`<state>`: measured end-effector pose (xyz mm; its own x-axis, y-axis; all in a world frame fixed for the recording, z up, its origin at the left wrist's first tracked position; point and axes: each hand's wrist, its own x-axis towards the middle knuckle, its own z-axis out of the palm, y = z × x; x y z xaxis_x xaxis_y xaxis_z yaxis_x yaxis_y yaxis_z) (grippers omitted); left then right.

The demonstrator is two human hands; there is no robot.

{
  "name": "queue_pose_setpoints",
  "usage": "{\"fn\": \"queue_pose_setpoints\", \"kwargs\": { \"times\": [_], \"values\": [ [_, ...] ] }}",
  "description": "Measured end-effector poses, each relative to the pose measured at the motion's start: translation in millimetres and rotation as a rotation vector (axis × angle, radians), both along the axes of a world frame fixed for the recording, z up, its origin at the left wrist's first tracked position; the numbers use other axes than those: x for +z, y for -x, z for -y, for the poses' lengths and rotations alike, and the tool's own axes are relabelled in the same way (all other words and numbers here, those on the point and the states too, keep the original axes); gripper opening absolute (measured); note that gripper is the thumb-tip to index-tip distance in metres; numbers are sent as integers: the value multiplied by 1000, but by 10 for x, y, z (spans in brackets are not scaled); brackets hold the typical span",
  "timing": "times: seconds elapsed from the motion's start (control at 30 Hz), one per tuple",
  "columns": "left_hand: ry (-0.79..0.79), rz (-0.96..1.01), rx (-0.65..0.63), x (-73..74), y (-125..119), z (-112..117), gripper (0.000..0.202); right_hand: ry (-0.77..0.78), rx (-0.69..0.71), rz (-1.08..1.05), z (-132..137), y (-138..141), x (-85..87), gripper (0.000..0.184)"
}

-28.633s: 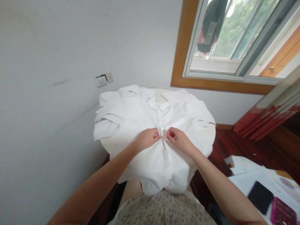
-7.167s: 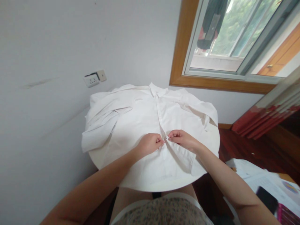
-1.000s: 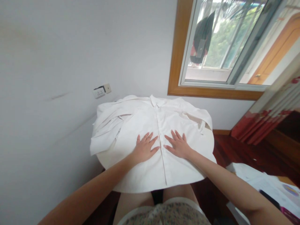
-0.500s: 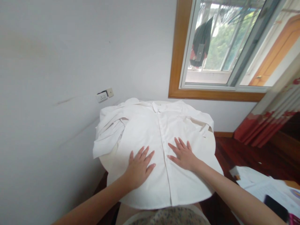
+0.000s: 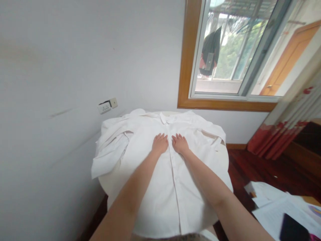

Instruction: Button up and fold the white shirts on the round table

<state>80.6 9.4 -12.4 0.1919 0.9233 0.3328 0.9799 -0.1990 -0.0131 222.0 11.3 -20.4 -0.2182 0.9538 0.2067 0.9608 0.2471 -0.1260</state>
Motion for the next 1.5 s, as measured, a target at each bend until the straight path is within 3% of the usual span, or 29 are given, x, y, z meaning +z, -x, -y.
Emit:
{"fn": "queue_pose_setpoints", "kwargs": {
  "times": [0.07, 0.17, 0.43, 0.67, 1.17, 1.33, 1.5],
  "values": [
    [66, 23, 22, -180, 84, -93, 49, 21, -13, -9, -37, 1, -102, 51],
    [106, 48, 24, -299, 158, -154, 54, 50, -15, -7, -53, -26, -172, 57],
    [168, 64, 41, -295, 433, -277, 67, 78, -83, 14, -113, -297, -182, 72],
    [110, 21, 92, -306, 752, -185, 60, 70, -101, 16, -61, -490, -183, 70],
    [100, -14, 110, -256, 653, 126, 56, -18, -22, 102, 195, -502, -227, 71],
    [16, -22, -62, -235, 584, 322, 50, -29, 57, 103, 434, -572, -268, 69],
    [151, -11, -107, -262, 548, 432, 50, -25, 79, 64, 640, -605, -214, 59]
  ]
}}
